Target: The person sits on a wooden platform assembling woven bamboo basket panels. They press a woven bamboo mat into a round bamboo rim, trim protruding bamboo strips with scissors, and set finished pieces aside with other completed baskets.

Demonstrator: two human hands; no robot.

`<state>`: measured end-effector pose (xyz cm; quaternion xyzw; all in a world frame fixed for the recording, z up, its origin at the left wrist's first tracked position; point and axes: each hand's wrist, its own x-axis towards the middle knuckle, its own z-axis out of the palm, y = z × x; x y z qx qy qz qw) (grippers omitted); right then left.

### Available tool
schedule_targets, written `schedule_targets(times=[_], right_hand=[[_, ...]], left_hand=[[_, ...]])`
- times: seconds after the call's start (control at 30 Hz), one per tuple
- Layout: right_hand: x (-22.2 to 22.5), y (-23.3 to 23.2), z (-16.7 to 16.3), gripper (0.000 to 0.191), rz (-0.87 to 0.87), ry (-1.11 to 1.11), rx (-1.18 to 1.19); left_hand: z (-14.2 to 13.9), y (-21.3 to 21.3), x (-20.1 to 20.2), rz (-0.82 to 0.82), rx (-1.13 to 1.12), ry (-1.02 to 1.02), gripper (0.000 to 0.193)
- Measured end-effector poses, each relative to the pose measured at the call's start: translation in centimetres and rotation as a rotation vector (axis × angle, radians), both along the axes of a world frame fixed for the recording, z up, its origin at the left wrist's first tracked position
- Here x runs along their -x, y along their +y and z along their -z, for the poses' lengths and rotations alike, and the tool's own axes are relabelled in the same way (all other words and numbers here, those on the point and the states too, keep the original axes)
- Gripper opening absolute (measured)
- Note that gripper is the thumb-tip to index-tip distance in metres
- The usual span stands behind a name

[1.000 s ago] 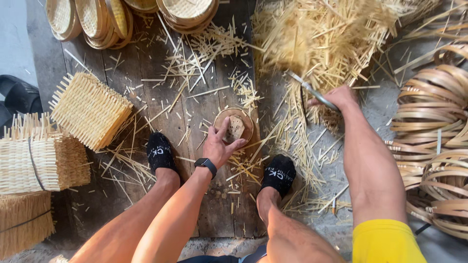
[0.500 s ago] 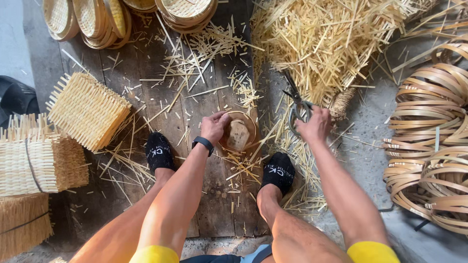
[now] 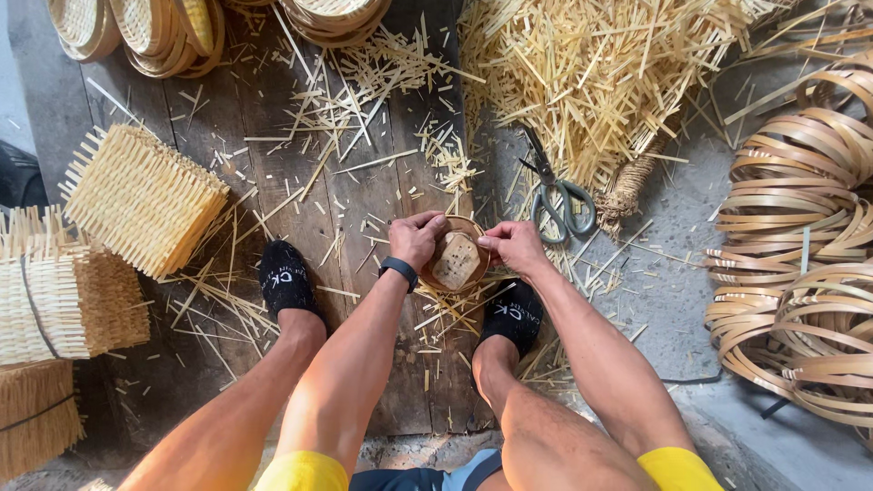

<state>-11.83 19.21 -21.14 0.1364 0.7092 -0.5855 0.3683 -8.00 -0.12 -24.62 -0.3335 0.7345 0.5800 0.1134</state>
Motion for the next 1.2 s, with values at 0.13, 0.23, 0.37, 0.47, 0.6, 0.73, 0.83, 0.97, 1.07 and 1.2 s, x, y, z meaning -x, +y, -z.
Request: schedule_targets(times=[0.13, 0.23, 0.37, 0.47, 0.6, 0.73, 0.83, 0.97, 1.07, 1.2], right_hand=[[-0.8, 0.6, 0.1, 0.030, 0.142, -0.309, 0.248], [-2.1, 1.2, -0.3, 0.034, 0.092, -0.362, 0.382], [-3.6, 0.6, -0.3, 0.027, 0.182, -0.350, 0.258], [-4.1, -0.3, 0.1, 0.026, 0.157, -0.297, 0.118], [-4.8, -1.0, 0.8, 0.026, 0.167, -0.197, 0.026], [-5.5, -1.6, 0.8, 0.025, 0.184, -0.090, -0.060], [-5.8, -1.5, 0.3, 0.024, 0.203, -0.076, 0.033], [-5.7, -0.5, -1.8, 0.048, 0.137, -0.112, 0.020], [-6.4, 0.0, -3.0, 0.066, 0.067, -0.120, 0.175], [-7.7, -1.2, -2.1, 0.073, -0.185, 0.199, -0.121]], left_hand=[[0.9, -1.2, -0.5, -0.299, -0.423, -0.152, 0.024], [1.0, -2.6, -2.8, -0.364, -0.585, -0.190, 0.024], [0.0, -2.4, -7.2, -0.271, -0.822, -0.251, 0.023], [-0.1, -1.8, -8.2, -0.342, -0.864, -0.290, 0.018], [0.4, -1.6, -8.2, -0.372, -0.855, -0.303, 0.023], [1.1, -1.0, -8.5, -0.446, -0.816, -0.342, 0.025], [0.9, -0.6, -9.1, -0.439, -0.769, -0.301, 0.024], [-0.2, -0.9, -9.5, -0.185, -0.421, 0.093, 0.027], [-2.4, -1.1, -9.2, 0.055, -0.232, 0.202, 0.039], [-5.3, -0.1, -7.1, 0.172, 0.001, 0.164, 0.052]])
